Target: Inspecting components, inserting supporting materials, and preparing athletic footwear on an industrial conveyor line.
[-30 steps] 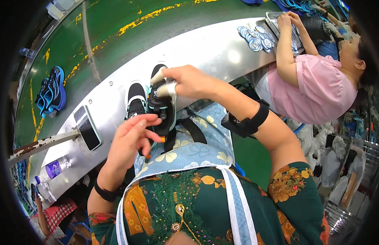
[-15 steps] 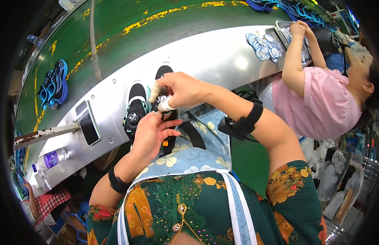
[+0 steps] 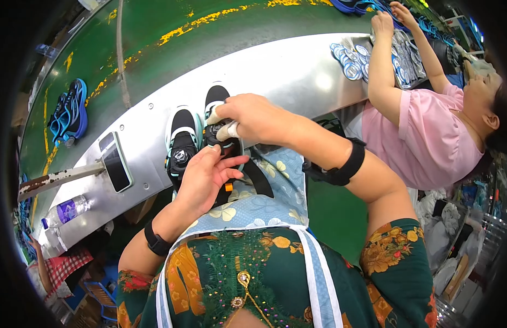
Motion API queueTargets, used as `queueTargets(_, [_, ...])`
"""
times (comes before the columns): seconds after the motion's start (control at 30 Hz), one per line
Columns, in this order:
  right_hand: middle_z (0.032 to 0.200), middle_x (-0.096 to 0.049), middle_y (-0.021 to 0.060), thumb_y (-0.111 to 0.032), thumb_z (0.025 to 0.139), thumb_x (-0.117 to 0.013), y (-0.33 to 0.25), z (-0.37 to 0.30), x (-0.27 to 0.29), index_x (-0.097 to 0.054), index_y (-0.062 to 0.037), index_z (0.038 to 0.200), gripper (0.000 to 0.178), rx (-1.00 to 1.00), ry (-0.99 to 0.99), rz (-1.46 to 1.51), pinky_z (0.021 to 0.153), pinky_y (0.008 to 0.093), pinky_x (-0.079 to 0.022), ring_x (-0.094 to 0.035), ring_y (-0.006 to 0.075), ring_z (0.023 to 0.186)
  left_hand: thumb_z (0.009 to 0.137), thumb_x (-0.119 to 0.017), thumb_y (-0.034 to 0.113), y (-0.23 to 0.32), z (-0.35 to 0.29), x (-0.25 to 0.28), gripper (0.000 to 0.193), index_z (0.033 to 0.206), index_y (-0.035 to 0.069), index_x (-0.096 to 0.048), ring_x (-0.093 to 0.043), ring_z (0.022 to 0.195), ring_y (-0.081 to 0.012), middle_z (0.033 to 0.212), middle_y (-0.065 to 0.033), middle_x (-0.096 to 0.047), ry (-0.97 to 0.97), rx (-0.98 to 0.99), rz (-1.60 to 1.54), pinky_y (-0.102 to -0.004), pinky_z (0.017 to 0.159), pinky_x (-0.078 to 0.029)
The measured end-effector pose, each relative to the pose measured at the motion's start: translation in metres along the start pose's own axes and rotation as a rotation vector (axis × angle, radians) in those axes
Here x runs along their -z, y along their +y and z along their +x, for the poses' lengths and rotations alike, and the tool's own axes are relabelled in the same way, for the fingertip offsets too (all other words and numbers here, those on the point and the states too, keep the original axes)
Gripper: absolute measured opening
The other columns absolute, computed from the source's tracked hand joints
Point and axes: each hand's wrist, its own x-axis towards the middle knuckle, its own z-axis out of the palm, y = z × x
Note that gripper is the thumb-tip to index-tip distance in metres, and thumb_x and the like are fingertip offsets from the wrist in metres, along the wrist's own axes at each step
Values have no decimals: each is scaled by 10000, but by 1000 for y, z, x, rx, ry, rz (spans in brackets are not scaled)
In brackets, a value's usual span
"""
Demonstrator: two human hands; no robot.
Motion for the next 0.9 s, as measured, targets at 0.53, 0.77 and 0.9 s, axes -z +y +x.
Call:
queueTargets(0.53, [969, -646, 204, -227, 918, -569, -3, 63, -34, -606, -73, 1253, 371, -7, -207, -200, 873, 457, -436, -588, 384, 970, 771, -718, 71, 50, -13, 81, 374, 1132, 53, -623, -579, 925, -193, 999, -66, -597, -138, -456, 911, -300, 811, -439])
queueTargets(0.77, [903, -668, 215, -154, 876, -616, 1, 64, -40, -609, -53, 1242, 379, -1, -143, -169, 873, 456, -430, -615, 380, 921, 784, -678, 30, 63, -6, 88, 448, 1226, 41, -606, -546, 1016, -146, 1099, -63, -580, -128, -395, 1066, -271, 846, -429])
queueTargets(0.9, [895, -670, 224, -122, 859, -628, 2, 66, -36, -606, -52, 1249, 397, 7, -175, -133, 859, 449, -444, -622, 387, 899, 756, -709, 65, 72, -12, 76, 448, 1197, 60, -630, -538, 985, -155, 1083, -70, -575, -230, -394, 909, -264, 796, -404])
